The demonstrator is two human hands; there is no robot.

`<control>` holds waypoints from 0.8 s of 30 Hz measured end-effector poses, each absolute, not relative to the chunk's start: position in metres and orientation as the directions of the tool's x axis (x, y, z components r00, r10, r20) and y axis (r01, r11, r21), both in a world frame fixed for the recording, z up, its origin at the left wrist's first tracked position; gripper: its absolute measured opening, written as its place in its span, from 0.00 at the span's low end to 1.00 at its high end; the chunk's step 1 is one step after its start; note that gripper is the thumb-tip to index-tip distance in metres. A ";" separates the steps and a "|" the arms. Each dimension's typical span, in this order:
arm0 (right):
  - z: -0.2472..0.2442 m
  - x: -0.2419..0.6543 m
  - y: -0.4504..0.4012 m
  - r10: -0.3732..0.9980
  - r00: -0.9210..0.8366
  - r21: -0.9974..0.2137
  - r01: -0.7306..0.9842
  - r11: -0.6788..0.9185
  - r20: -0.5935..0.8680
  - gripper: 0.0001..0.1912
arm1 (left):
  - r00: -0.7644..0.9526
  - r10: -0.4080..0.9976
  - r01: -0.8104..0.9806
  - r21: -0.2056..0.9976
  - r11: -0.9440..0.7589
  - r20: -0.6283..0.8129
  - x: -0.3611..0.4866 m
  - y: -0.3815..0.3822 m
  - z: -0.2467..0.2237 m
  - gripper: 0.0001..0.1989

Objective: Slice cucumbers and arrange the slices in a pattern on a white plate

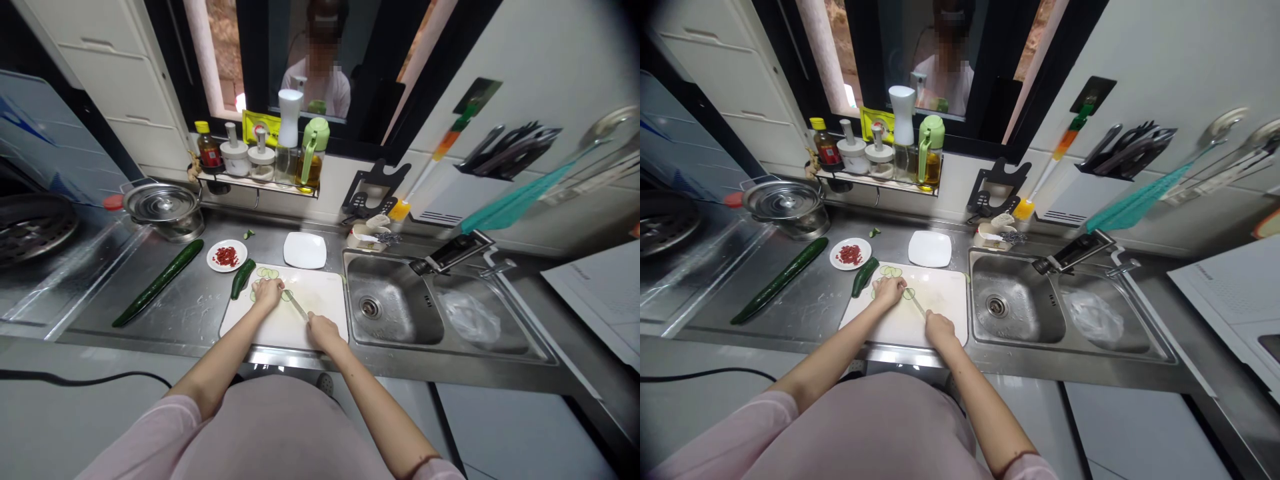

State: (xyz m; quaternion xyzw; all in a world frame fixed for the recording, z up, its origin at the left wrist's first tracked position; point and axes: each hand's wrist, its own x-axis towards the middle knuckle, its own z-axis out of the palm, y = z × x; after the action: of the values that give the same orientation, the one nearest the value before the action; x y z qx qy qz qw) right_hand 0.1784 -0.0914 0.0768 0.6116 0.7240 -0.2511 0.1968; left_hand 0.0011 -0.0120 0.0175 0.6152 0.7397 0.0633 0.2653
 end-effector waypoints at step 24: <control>0.071 0.190 -0.099 0.787 -0.182 -0.124 0.983 0.134 -0.590 0.18 | -0.111 0.944 0.879 0.413 0.239 -0.311 0.001 -0.011 0.014 0.12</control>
State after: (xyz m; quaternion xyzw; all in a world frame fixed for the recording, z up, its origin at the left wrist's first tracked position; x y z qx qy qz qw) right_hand 0.1902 -0.0992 0.0711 0.6087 0.7269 -0.2499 0.1967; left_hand 0.0011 -0.0111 0.0136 0.6135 0.7427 0.0622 0.2610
